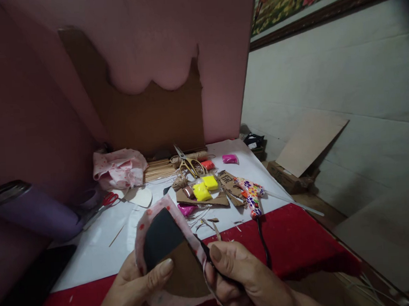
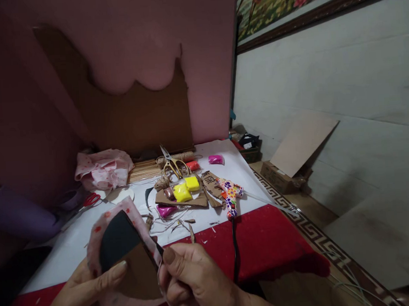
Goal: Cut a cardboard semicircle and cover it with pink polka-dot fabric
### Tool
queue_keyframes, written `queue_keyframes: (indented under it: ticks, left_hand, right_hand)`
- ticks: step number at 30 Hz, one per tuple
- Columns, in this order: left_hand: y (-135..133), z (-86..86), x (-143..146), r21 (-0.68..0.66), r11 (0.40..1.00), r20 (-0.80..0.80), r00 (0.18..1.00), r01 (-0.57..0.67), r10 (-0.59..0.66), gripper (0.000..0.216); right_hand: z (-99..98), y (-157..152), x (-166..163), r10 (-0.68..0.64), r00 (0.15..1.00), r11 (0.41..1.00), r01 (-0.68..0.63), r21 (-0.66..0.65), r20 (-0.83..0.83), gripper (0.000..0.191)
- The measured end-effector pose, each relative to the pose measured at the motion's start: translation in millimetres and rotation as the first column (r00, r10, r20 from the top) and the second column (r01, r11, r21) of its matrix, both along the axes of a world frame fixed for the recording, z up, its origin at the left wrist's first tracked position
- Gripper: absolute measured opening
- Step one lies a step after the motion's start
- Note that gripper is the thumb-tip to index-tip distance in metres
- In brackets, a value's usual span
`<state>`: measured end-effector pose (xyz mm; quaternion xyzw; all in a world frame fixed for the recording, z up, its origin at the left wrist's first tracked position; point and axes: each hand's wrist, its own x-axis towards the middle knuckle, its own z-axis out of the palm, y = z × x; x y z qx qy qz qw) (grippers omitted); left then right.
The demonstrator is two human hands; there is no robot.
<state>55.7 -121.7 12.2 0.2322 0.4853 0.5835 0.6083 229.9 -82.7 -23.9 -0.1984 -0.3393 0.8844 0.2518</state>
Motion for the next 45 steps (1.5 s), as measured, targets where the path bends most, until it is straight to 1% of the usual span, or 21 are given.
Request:
queue_keyframes:
  ticks: [2, 4, 8, 11, 16, 20, 25, 28, 30, 32, 35, 37, 41, 45]
  left_hand:
    - [0, -1.0, -1, -0.01, 0.999, 0.0, 0.999, 0.042, -0.042, 0.095]
    - [-1, -1.5, -2, -0.016, 0.999, -0.004, 0.999, 0.047, -0.047, 0.095]
    - [-1, 0.2, 1, 0.027, 1.0, -0.009, 1.0, -0.002, 0.002, 0.099]
    - [-1, 1.1, 4, 0.05, 0.998, -0.022, 0.999, -0.047, 0.049, 0.103]
    - [-1, -0.4, 6, 0.054, 0.996, 0.016, 0.998, -0.067, 0.066, 0.099]
    - [-1, -4.9, 2, 0.055, 0.997, -0.022, 0.998, -0.059, 0.06, 0.09]
    - [1, -14.5, -7, 0.063, 0.998, -0.039, 0.999, -0.015, 0.018, 0.093]
    - [3, -15.5, -7, 0.072, 0.996, -0.059, 0.997, -0.047, 0.051, 0.095]
    - [3, -14.6, -5, 0.077, 0.996, -0.047, 0.998, -0.046, 0.049, 0.1]
    - [2, -13.4, -4, 0.063, 0.997, 0.001, 0.999, -0.041, 0.041, 0.104]
    - [1, -11.6, -2, 0.046, 0.997, 0.066, 0.996, -0.069, 0.065, 0.103]
    - [1, -10.6, -1, 0.05, 0.996, 0.069, 0.995, -0.08, 0.076, 0.101]
    - [2, -12.2, -2, 0.043, 0.999, 0.0, 1.0, -0.026, 0.026, 0.09]
    - [4, -20.1, -9, 0.042, 0.996, -0.09, 0.993, 0.076, -0.072, 0.082]
  right_hand:
    - [2.6, 1, 2, 0.008, 1.0, 1.0, -0.008, -0.009, 0.001, 0.041]
    - [6.6, 1, 3, 0.003, 1.0, 1.0, -0.003, -0.026, 0.014, 0.041]
    - [11.5, 1, 3, -0.029, 0.999, 0.998, 0.031, -0.054, 0.036, 0.043]
    - [8.3, 1, 0, -0.059, 0.998, 0.997, 0.061, -0.051, 0.031, 0.043]
    - [1.8, 1, -1, -0.027, 1.0, 0.999, 0.027, -0.038, -0.003, 0.042]
    - [7.5, 1, 2, -0.009, 1.0, 0.998, 0.009, -0.057, -0.004, 0.042]
    - [12.2, 4, 3, 0.017, 1.0, 0.996, -0.016, -0.092, 0.004, 0.042]
    - [7.2, 6, 0, 0.017, 1.0, 0.997, -0.019, -0.077, -0.025, 0.041]
    - [3.1, 6, -2, 0.011, 0.999, 0.998, -0.013, -0.059, -0.037, 0.04]
    - [1.0, 5, -2, 0.009, 0.999, 0.998, -0.012, -0.061, -0.046, 0.04]
    - [2.1, 2, 1, 0.037, 0.998, 0.996, -0.041, -0.081, -0.052, 0.041]
    - [4.0, 0, 3, 0.06, 0.997, 0.996, -0.062, -0.065, -0.041, 0.042]
    - [6.7, -1, 6, 0.047, 0.999, 0.999, -0.047, -0.009, 0.014, 0.046]
    - [9.5, 2, 4, 0.079, 0.997, 0.995, -0.08, -0.062, -0.018, 0.043]
